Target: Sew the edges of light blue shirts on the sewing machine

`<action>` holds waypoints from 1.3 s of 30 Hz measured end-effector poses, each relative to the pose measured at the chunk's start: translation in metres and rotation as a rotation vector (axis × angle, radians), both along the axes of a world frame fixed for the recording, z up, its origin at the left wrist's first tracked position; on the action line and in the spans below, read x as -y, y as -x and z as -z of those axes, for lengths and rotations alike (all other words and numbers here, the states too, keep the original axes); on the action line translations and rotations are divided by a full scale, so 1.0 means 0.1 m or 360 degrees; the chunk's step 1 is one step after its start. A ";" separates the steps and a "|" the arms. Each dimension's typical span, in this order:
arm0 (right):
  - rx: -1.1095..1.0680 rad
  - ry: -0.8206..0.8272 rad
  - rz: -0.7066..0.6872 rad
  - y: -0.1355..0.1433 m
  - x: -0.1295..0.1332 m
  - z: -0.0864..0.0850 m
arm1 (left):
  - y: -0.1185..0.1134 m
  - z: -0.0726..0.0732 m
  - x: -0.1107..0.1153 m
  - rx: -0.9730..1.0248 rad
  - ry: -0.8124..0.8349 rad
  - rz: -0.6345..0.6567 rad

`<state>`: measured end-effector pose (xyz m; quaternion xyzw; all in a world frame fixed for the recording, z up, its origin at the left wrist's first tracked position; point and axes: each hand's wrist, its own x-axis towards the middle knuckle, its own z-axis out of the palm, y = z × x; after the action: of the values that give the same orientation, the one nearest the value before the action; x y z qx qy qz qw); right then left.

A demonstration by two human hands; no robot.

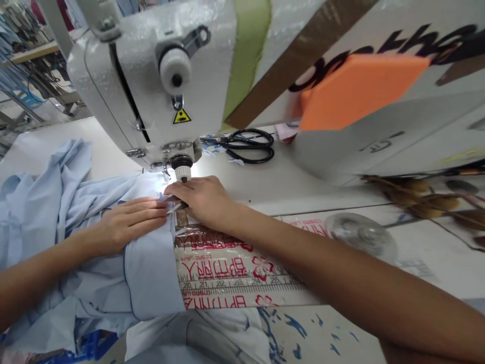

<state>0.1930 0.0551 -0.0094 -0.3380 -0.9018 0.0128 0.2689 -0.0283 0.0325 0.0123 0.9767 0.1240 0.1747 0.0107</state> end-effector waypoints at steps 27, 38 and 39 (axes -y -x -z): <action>0.0213 0.0117 -0.0113 0.03 0.04 -0.05 | -0.14 0.05 0.14 0.0149 -0.0208 -0.0096; 0.0318 -0.0390 -0.0378 -0.03 0.07 -0.08 | -0.17 0.16 0.21 0.0267 -0.0113 -0.0212; 0.0370 -0.0340 -0.0319 -0.02 0.08 -0.10 | -0.17 0.17 0.18 0.0284 -0.0107 -0.0214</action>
<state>0.1953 0.0472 0.0003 -0.2152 -0.9522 -0.0956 0.1946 -0.0115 0.0146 -0.0046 0.9466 0.1819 0.2653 -0.0229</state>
